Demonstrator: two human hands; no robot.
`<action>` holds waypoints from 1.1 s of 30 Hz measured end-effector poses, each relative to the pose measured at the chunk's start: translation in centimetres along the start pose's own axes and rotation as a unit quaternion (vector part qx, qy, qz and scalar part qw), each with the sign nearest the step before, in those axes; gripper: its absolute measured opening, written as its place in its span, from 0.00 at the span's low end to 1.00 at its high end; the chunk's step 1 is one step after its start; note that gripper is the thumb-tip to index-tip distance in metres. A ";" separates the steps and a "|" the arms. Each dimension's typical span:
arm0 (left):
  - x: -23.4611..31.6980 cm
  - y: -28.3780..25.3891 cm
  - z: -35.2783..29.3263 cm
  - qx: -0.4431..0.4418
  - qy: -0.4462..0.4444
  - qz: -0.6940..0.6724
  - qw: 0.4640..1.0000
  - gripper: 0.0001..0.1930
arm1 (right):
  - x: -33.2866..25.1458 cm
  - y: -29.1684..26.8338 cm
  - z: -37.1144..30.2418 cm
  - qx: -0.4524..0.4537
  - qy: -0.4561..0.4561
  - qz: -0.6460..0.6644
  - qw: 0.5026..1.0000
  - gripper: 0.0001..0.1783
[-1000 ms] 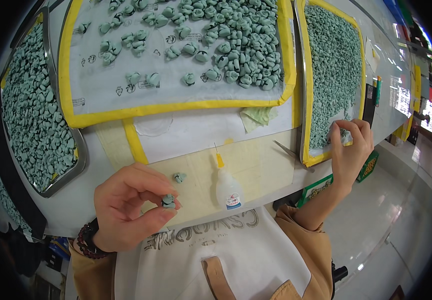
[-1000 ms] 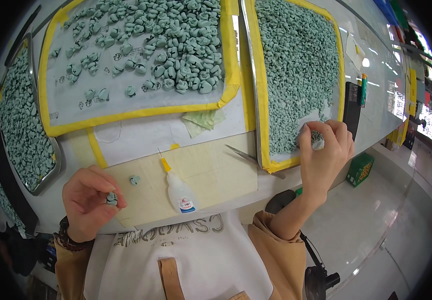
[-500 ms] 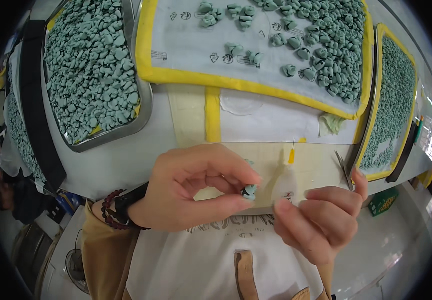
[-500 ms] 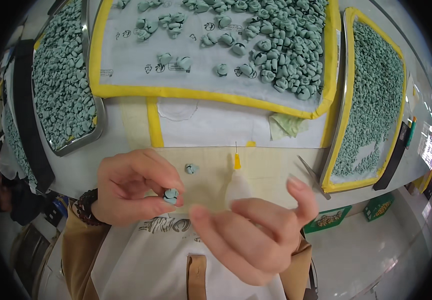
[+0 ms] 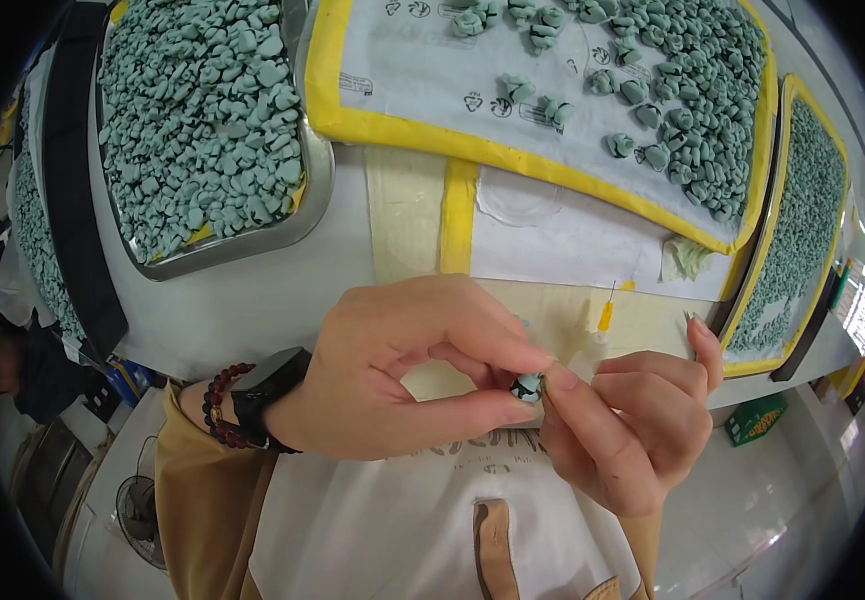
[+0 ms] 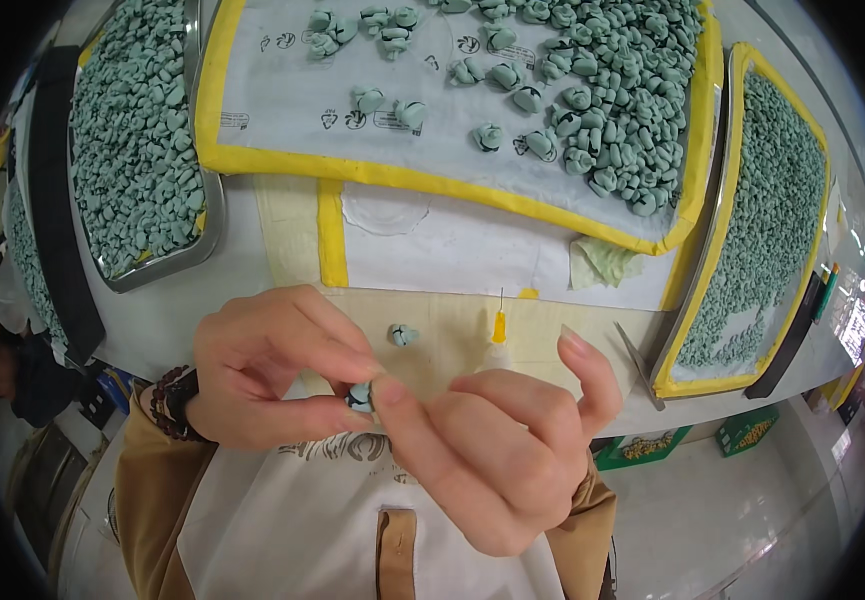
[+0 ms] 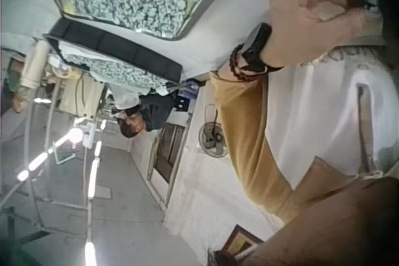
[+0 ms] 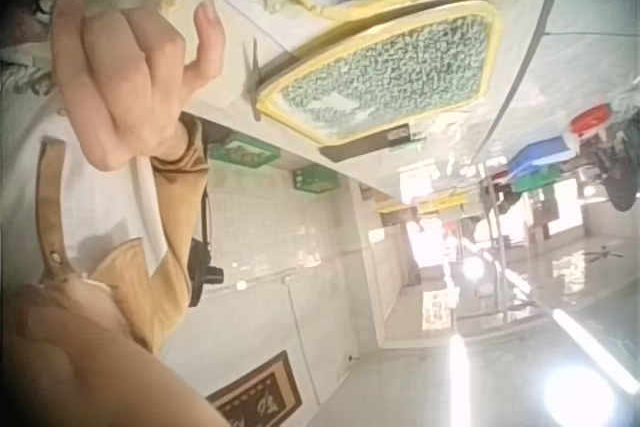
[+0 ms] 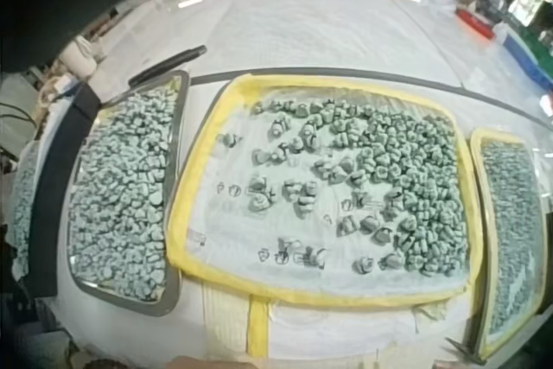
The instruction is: The person assembles small parts by picking up components from trays, applying glue with a needle-tipped dispenser bottle, and attaching the pieces together by hand.
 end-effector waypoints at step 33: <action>1.0 -1.8 0.6 0.076 0.038 -0.020 0.996 0.13 | 3.1 -1.4 -0.4 -0.090 0.134 -0.053 0.985 0.19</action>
Point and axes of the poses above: each hand's wrist, its own z-axis towards the middle knuckle, its own y-axis out of the palm, x = y × z, the point moved 5 cm from there along z, towards the middle knuckle, and after that the axes turned 6 degrees about z, right-handed, at the moved point
